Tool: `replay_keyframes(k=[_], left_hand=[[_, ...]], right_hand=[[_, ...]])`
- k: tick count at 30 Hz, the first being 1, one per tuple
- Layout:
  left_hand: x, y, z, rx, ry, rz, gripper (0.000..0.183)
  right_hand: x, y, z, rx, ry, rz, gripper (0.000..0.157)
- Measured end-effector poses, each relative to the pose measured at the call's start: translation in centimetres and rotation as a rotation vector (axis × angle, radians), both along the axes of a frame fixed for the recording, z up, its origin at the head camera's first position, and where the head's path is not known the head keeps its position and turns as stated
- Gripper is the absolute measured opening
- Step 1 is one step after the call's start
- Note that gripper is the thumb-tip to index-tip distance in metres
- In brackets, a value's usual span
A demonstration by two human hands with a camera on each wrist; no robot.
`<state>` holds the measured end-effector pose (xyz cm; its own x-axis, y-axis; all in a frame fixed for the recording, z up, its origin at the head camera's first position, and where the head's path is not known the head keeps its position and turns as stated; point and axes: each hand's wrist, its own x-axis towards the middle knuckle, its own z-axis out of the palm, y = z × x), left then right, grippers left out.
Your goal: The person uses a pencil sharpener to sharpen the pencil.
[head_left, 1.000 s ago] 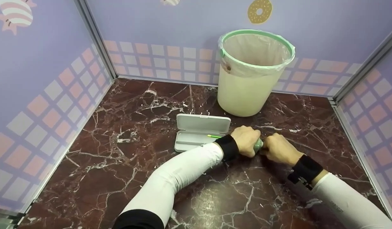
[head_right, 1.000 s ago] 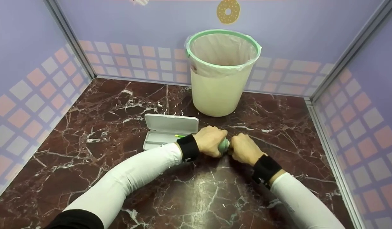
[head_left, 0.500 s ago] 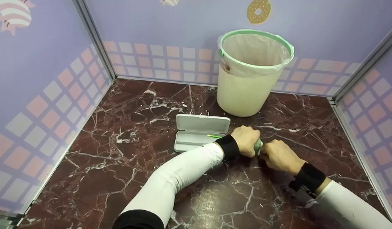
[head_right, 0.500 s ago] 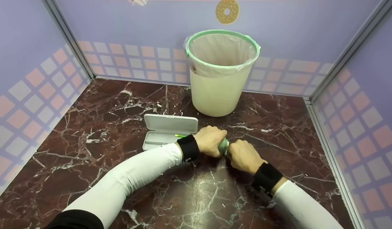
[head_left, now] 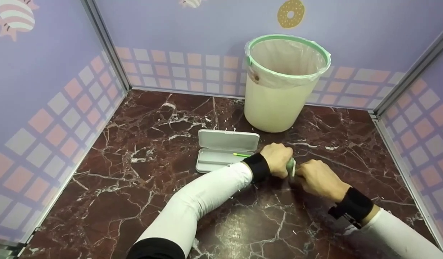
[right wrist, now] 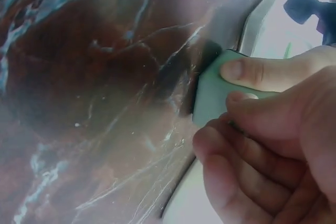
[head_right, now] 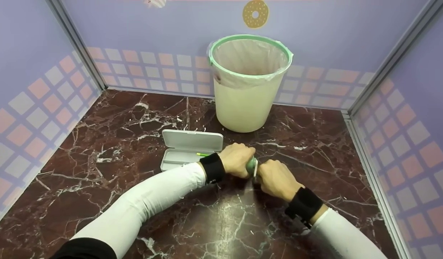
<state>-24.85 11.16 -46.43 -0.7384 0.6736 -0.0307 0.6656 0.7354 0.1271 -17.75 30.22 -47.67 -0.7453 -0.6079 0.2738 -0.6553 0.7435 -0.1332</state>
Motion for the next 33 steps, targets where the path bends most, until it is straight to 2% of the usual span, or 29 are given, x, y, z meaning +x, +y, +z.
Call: replay_keyframes(k=[8,19,33], left_hand=[[0.1,-0.1,0.0,0.003,-0.003,0.017,0.031],[0.1,0.1,0.1,-0.005,0.013,0.014,0.03],[0.0,0.1,0.1,-0.006,-0.007,0.0,0.033]], right_hand=[[0.2,-0.1,1.1,0.016,0.004,-0.019,0.043],[0.4,-0.1,2.0,0.044,0.024,-0.053,0.037],[0.6,-0.2,2.6,0.038,0.077,-0.07,0.033]])
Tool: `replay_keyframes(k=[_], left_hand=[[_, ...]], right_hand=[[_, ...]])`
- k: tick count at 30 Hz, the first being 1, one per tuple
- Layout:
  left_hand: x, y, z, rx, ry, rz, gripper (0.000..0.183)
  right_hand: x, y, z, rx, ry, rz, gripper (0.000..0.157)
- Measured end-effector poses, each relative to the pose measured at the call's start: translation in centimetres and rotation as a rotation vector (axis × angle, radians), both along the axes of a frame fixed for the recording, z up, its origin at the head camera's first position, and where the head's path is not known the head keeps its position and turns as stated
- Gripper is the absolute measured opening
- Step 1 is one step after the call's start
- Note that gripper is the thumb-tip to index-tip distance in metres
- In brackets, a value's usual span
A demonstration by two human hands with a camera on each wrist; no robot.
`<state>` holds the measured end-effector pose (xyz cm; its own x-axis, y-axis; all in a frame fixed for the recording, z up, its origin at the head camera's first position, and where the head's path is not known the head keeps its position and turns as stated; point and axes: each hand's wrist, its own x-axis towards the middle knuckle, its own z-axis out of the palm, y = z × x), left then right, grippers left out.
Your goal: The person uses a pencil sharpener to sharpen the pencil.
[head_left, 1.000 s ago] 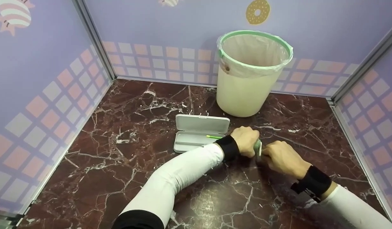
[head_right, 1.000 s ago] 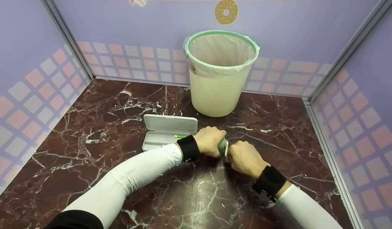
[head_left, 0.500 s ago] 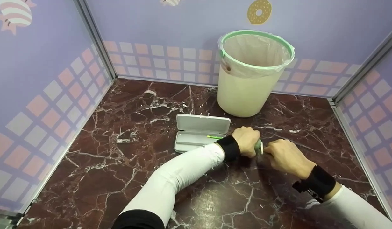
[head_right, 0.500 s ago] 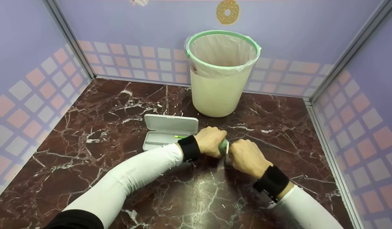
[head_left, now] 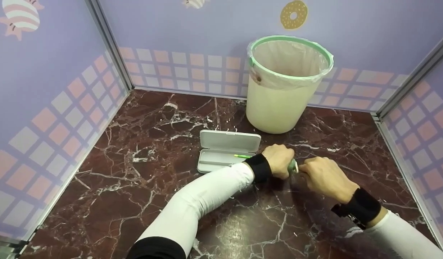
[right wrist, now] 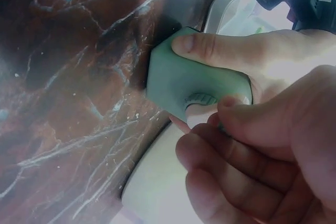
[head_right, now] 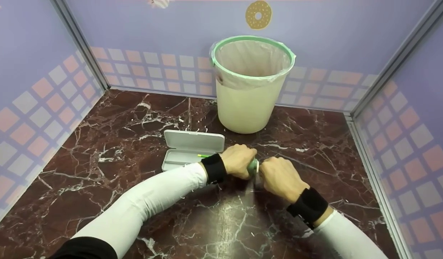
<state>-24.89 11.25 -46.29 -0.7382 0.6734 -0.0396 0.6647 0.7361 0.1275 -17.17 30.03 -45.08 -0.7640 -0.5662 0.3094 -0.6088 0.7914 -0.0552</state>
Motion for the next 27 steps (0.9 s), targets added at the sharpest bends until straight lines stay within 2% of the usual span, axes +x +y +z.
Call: replay_keyframes(k=[10,16,23,27], left_hand=[[-0.2,0.0,-0.1,-0.01,-0.005,-0.01,0.037],[-0.2,-0.2,0.0,-0.013,-0.003,-0.015,0.042],[-0.2,-0.2,0.1,-0.022,0.011,-0.033,0.048],[-0.3,-0.2,0.1,-0.027,0.012,-0.039,0.049]], right_hand=[[-0.2,0.0,0.5,0.045,0.041,-0.011,0.028],[-0.6,0.0,0.7,0.057,0.015,-0.047,0.026],[-1.2,0.1,1.0,0.055,0.099,-0.051,0.022],[-1.8,0.0,1.4,0.045,0.087,-0.085,0.022]])
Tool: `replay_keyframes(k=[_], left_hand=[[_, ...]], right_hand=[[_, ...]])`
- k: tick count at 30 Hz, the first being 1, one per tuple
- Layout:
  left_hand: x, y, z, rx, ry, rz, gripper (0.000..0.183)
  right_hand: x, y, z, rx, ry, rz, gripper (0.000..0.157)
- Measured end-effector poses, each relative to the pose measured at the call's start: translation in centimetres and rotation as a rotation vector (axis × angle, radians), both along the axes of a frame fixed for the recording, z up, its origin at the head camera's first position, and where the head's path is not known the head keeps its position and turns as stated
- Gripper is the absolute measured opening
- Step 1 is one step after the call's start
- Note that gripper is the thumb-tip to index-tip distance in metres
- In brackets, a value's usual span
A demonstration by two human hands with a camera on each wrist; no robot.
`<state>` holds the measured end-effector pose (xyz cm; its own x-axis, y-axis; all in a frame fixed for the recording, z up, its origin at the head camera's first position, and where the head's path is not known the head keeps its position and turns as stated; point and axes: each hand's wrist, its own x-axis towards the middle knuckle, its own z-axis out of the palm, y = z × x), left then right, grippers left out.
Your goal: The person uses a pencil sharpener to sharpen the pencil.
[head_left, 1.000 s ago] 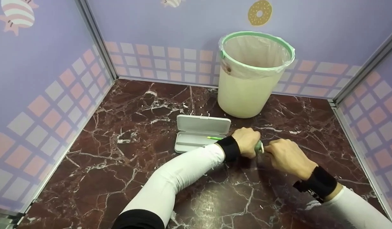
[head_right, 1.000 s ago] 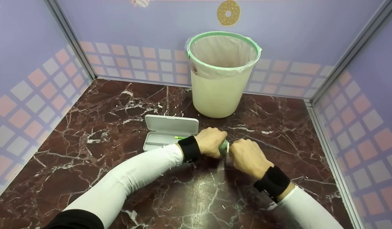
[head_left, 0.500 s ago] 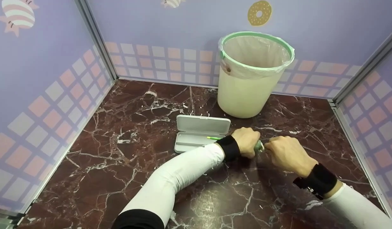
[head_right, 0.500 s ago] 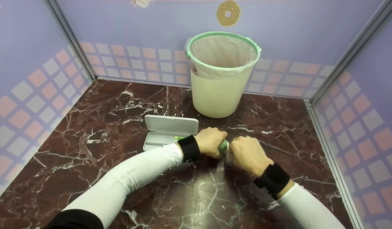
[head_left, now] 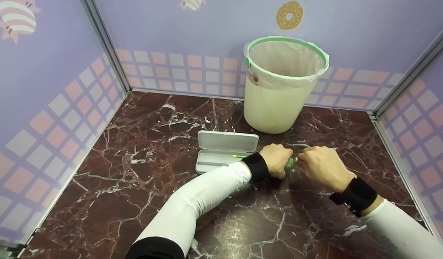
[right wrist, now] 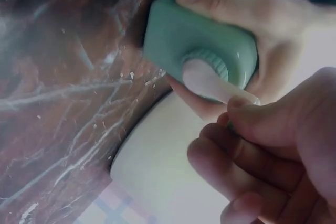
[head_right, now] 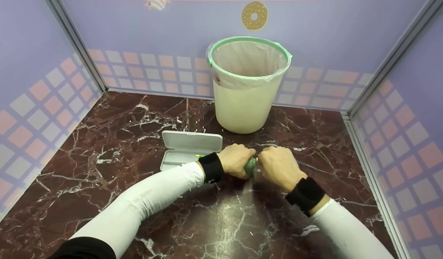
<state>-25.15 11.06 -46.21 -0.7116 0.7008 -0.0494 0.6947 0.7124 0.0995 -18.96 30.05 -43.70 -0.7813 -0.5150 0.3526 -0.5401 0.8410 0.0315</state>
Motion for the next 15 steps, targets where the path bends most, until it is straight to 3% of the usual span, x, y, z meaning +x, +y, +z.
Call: replay_keyframes(k=[7,15], left_hand=[[0.0,0.0,0.0,-0.002,-0.005,-0.002,0.049],[-0.1,-0.1,-0.1,-0.002,-0.022,-0.003,0.049]], right_hand=[[-1.3,0.1,-0.2,0.022,-0.015,-0.024,0.024],[-3.0,0.3,-2.2,0.011,0.027,-0.02,0.026]])
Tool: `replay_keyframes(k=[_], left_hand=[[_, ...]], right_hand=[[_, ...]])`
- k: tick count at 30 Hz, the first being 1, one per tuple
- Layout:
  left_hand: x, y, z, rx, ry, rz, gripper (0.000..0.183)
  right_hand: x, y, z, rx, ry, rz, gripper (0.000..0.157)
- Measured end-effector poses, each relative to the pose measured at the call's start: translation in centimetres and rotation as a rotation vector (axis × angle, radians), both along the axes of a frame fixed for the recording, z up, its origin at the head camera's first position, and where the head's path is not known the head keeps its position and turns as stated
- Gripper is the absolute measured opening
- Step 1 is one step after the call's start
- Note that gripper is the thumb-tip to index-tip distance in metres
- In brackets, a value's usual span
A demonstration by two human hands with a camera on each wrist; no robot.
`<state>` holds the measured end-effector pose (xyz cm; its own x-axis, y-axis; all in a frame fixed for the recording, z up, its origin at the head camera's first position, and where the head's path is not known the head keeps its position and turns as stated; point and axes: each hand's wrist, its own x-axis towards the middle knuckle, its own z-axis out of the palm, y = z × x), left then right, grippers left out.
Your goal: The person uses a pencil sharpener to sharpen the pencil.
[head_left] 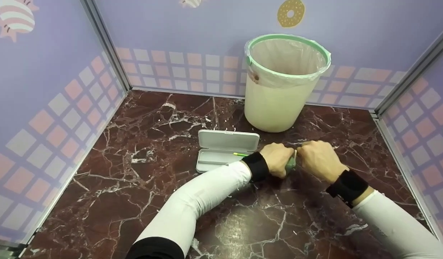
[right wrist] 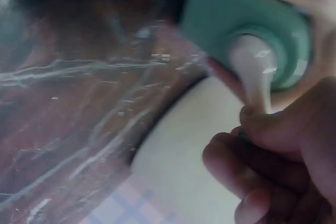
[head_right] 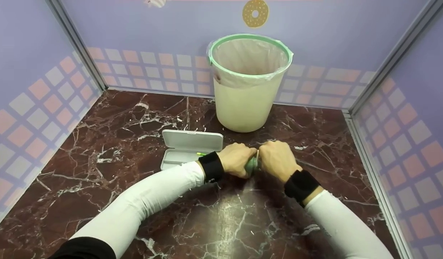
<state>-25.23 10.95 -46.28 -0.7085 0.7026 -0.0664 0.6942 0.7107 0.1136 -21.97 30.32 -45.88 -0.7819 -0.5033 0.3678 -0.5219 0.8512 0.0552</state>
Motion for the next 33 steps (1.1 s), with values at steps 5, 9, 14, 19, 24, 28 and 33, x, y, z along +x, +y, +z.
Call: replay_keyframes(k=[5,9,14,19,24,28,33], left_hand=[[0.1,0.1,0.0,-0.012,0.015,-0.002,0.048],[-0.1,0.1,0.1,-0.012,0.019,-0.001,0.047],[-0.1,0.1,0.1,-0.012,0.021,0.005,0.048],[0.0,0.1,-0.1,-0.011,0.018,0.002,0.048],[-0.1,0.0,-0.2,-0.015,0.024,0.007,0.046],[-0.2,0.1,-0.2,-0.014,0.026,0.011,0.045],[-0.1,0.1,-0.1,-0.005,0.02,0.011,0.043]], right_hand=[[-0.8,0.1,-1.3,-0.022,-0.026,0.002,0.026],[-1.0,0.2,-1.6,-0.023,-0.015,0.009,0.026],[-1.1,0.1,-2.2,-0.035,-0.022,-0.003,0.026],[-0.9,0.2,-3.0,-0.069,-0.119,-0.023,0.022],[-0.8,0.2,-3.3,-0.107,-0.191,-0.034,0.021],[-0.6,0.2,-3.4,-0.116,-0.228,-0.05,0.025],[-0.3,0.3,-3.6,-0.14,-0.269,-0.052,0.028]])
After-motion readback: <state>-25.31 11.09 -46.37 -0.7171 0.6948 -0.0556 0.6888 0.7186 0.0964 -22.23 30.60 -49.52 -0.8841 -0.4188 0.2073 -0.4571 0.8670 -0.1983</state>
